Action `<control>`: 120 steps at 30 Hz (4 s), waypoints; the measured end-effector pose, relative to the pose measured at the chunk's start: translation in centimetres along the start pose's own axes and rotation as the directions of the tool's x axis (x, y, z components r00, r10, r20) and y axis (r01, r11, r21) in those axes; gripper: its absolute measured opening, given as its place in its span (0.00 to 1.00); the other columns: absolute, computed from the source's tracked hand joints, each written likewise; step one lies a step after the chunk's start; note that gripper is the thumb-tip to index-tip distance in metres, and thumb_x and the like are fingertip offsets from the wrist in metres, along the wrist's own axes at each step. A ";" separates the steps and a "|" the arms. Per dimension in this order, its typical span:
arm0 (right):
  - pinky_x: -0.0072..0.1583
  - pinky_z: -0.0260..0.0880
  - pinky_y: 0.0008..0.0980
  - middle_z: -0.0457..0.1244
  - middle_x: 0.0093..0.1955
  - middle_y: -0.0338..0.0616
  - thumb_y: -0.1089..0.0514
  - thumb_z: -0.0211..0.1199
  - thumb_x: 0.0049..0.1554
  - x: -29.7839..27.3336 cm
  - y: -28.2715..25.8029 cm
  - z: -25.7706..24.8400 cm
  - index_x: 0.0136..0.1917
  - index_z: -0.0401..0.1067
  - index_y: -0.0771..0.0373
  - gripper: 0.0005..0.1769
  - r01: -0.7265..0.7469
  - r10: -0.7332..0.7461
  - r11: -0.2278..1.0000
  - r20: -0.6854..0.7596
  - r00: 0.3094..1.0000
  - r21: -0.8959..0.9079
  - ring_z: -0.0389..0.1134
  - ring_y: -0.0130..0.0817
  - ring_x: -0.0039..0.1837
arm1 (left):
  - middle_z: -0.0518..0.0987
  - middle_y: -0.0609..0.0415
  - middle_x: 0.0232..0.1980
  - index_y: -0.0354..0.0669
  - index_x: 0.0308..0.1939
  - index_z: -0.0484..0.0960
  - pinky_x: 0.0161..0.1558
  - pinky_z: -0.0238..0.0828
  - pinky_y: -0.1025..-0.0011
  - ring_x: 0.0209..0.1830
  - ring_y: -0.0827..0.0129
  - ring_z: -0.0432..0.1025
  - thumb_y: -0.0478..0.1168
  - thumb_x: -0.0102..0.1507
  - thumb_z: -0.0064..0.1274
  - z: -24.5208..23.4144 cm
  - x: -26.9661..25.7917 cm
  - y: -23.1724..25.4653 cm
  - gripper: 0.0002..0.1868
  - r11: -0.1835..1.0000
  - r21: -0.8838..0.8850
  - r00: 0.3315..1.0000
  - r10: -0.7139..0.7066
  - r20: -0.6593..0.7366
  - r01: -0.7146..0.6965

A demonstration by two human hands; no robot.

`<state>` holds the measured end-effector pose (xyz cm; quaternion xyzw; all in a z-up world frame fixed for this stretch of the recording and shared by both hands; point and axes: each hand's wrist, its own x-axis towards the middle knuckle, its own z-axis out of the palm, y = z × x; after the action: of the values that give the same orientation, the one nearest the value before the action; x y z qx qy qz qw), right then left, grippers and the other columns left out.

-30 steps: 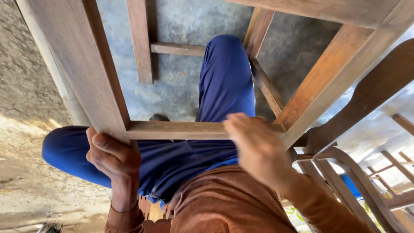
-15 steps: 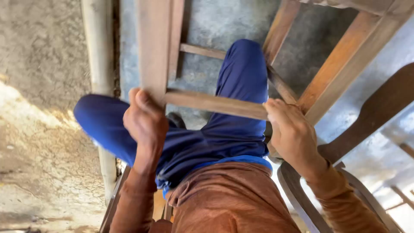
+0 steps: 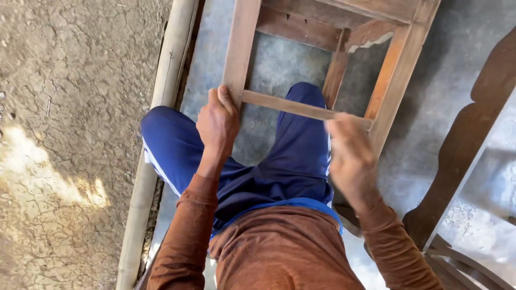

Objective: Sanding the wooden frame of a chair using sandpaper

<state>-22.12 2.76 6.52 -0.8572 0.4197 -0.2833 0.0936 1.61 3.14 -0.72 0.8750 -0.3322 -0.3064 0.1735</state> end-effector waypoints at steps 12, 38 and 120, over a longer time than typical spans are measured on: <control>0.68 0.56 0.44 0.59 0.65 0.55 0.60 0.50 0.60 0.3 -4.0 15.6 0.63 0.67 0.63 0.18 -0.049 -0.002 0.967 -0.196 0.981 -0.252 0.59 0.52 0.67 | 0.77 0.35 0.38 0.49 0.39 0.71 0.48 0.64 0.41 0.45 0.34 0.70 0.66 0.66 0.22 2.2 2.3 -3.3 0.29 0.984 -0.154 0.995 0.097 0.007 -0.095; 0.58 0.65 0.51 0.60 0.61 0.51 0.52 0.50 0.66 -16.1 6.1 -0.5 0.62 0.66 0.61 0.16 -0.507 0.760 0.637 -0.585 0.284 0.581 0.64 0.49 0.61 | 0.75 0.33 0.37 0.37 0.38 0.73 0.47 0.63 0.45 0.45 0.35 0.69 0.61 0.68 0.30 -0.2 0.1 -2.6 0.30 0.903 -0.295 0.949 0.312 -0.051 -0.313; 0.35 0.56 0.24 0.51 0.20 0.38 0.53 0.52 0.63 -5.9 -4.7 6.0 0.28 0.63 0.58 0.22 -0.556 0.761 0.646 -0.388 0.520 0.523 0.50 0.19 0.29 | 0.76 0.53 0.50 0.48 0.48 0.77 0.50 0.66 0.63 0.50 0.56 0.72 0.39 0.50 0.57 -4.5 -5.3 -8.3 0.21 0.561 0.081 0.510 0.796 -0.326 -0.824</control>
<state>-18.52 9.84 1.03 -0.4695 0.6693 -0.5373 0.2072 5.37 13.21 0.64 0.6479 -0.6548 -0.0543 0.3853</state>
